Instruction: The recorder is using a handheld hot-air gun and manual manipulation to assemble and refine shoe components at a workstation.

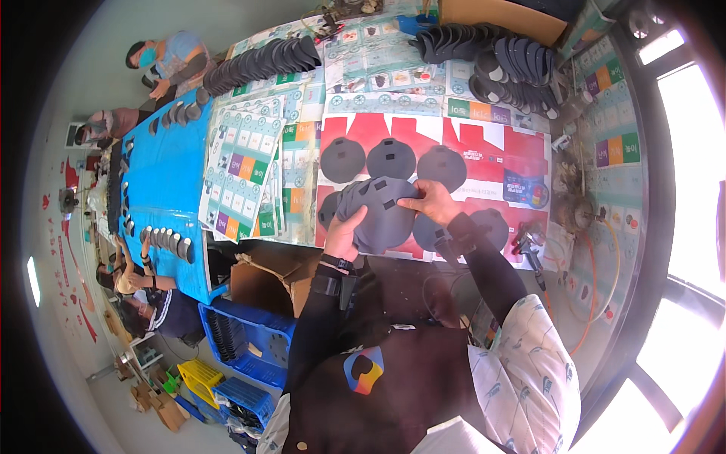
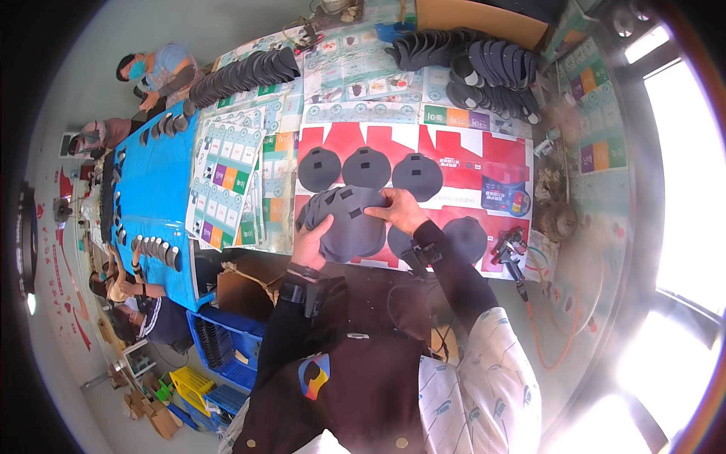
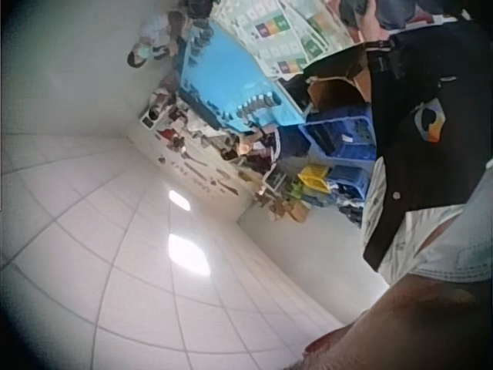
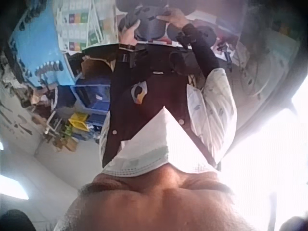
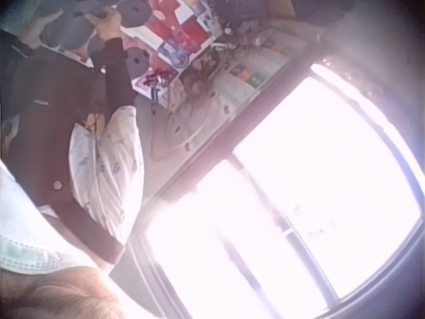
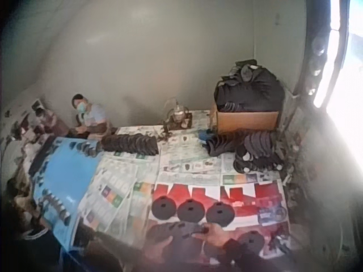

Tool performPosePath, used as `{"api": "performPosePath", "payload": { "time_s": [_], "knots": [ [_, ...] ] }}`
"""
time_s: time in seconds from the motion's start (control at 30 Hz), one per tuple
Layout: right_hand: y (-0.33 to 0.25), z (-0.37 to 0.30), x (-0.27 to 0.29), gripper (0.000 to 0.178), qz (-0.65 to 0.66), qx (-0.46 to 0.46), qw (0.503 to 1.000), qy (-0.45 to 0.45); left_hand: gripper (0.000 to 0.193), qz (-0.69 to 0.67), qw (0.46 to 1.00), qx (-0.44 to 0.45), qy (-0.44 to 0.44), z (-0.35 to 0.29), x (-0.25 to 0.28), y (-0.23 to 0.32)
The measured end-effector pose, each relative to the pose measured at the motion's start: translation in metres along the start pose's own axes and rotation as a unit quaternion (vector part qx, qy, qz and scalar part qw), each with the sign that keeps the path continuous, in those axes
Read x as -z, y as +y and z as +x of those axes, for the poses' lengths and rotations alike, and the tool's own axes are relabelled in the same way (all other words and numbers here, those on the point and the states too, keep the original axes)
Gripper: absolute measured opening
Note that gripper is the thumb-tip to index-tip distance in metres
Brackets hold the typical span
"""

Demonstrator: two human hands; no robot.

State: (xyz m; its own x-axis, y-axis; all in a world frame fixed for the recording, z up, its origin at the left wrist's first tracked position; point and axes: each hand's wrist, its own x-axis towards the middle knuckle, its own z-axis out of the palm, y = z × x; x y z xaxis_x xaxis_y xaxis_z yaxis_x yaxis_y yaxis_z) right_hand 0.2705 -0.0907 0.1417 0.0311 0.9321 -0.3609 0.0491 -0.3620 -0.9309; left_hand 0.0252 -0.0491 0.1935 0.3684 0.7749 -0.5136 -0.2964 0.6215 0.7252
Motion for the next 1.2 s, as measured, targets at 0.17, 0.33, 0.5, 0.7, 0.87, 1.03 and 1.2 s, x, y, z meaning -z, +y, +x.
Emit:
{"api": "performPosePath", "payload": {
  "time_s": [0.17,0.33,0.5,0.7,0.87,1.03,1.2],
  "knots": [
    [0.015,-0.021,0.013,0.022,-0.092,0.022,0.992,0.085,0.045,0.042,0.998,0.011,0.037,0.001,-0.001,-0.017],
    [0.063,-0.034,0.088,0.020,0.101,-0.077,0.979,0.160,0.037,-0.020,0.999,0.034,0.015,0.006,0.027,-0.026],
    [0.130,-0.047,0.189,0.024,0.092,-0.056,0.956,0.273,0.047,-0.067,0.996,0.060,0.020,-0.008,0.062,-0.006],
    [0.177,-0.051,0.224,0.040,0.118,-0.115,0.945,0.284,0.050,-0.088,0.993,0.063,0.051,-0.025,0.080,0.008],
    [0.172,-0.047,0.221,0.050,0.109,-0.142,0.935,0.306,0.050,-0.105,0.991,0.051,0.059,-0.033,0.092,0.011],
    [0.184,-0.036,0.217,0.023,0.083,-0.099,0.935,0.329,0.050,-0.094,0.992,0.022,0.084,-0.044,0.117,0.017],
    [0.250,-0.021,0.235,0.037,-0.167,-0.048,0.899,0.401,0.051,-0.102,0.987,0.013,0.124,-0.076,0.156,0.030]
  ]
}}
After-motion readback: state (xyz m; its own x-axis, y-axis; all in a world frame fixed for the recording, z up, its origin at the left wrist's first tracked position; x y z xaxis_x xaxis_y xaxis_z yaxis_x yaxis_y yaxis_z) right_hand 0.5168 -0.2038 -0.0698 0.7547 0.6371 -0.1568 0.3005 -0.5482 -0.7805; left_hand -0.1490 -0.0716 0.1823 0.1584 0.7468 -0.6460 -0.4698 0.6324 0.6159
